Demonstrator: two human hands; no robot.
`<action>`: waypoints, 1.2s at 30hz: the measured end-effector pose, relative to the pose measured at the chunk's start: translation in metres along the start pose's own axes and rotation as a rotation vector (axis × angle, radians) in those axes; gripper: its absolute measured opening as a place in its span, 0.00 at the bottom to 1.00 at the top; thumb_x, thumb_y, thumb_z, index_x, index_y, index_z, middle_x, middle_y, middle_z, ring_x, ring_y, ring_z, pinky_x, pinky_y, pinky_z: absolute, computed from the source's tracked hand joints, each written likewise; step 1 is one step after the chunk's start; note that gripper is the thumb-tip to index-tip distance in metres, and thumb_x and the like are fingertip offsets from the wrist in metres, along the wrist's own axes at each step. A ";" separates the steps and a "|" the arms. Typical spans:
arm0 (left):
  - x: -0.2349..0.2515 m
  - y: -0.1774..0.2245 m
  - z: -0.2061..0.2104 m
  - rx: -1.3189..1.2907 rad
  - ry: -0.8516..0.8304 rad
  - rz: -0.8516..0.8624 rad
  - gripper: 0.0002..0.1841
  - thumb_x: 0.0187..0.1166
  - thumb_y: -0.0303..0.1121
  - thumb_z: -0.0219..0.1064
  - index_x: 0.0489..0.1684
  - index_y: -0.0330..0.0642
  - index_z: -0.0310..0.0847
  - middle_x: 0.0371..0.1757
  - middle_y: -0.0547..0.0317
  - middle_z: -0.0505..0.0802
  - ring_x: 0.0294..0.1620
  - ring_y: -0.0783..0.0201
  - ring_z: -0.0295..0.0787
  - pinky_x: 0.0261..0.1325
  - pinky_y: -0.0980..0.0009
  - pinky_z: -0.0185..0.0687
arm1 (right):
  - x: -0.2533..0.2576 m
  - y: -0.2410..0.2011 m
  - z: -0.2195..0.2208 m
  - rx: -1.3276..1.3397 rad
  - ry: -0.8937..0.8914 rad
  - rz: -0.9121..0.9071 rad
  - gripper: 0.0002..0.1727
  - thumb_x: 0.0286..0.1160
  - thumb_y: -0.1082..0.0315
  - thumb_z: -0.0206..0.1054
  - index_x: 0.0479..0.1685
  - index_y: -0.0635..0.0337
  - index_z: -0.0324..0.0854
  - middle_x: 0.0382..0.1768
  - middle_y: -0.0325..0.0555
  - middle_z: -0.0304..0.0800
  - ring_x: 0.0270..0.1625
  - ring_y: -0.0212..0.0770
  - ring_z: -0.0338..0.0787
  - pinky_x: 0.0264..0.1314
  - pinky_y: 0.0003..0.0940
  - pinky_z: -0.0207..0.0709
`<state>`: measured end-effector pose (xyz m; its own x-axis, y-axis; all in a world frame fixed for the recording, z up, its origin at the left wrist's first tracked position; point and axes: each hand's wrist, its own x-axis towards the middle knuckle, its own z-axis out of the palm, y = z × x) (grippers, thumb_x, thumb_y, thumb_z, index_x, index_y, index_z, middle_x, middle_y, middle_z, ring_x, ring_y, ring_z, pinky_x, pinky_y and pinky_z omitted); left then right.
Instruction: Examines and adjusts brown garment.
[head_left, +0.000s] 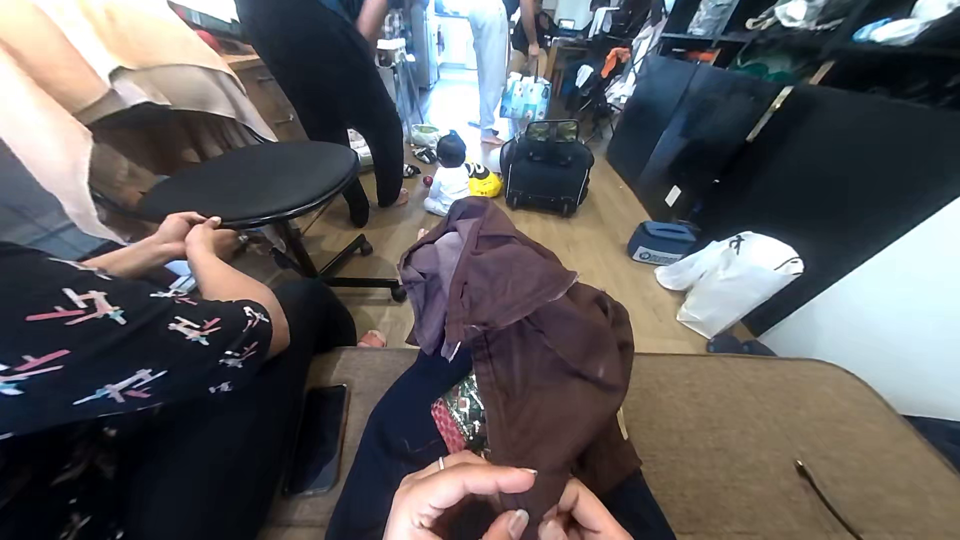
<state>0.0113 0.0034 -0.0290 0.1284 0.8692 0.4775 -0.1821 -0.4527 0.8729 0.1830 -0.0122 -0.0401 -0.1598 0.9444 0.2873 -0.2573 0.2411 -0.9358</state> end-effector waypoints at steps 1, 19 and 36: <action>0.000 0.000 -0.001 0.006 -0.020 0.008 0.14 0.74 0.22 0.73 0.57 0.41 0.92 0.50 0.65 0.96 0.51 0.76 0.91 0.58 0.76 0.88 | 0.000 0.002 0.000 0.004 0.010 -0.006 0.05 0.83 0.73 0.62 0.44 0.54 0.82 0.40 0.25 0.85 0.34 0.14 0.80 0.34 0.14 0.75; 0.001 0.005 -0.001 0.258 -0.076 0.066 0.19 0.75 0.24 0.75 0.64 0.31 0.85 0.49 0.51 0.96 0.50 0.71 0.93 0.59 0.73 0.88 | 0.009 -0.002 -0.013 -0.331 0.116 -0.263 0.25 0.69 0.62 0.81 0.62 0.41 0.73 0.53 0.21 0.83 0.50 0.16 0.85 0.51 0.16 0.83; -0.001 0.007 0.004 0.260 -0.041 0.107 0.21 0.72 0.20 0.71 0.59 0.39 0.68 0.40 0.58 0.92 0.43 0.76 0.91 0.53 0.78 0.86 | 0.023 -0.035 -0.006 -0.922 0.060 -0.522 0.07 0.76 0.56 0.76 0.40 0.46 0.88 0.42 0.39 0.79 0.51 0.30 0.78 0.60 0.20 0.66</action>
<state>0.0140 -0.0017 -0.0229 0.1620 0.8071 0.5678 0.0590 -0.5823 0.8109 0.1942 0.0027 -0.0023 -0.1845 0.6786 0.7110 0.5457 0.6724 -0.5001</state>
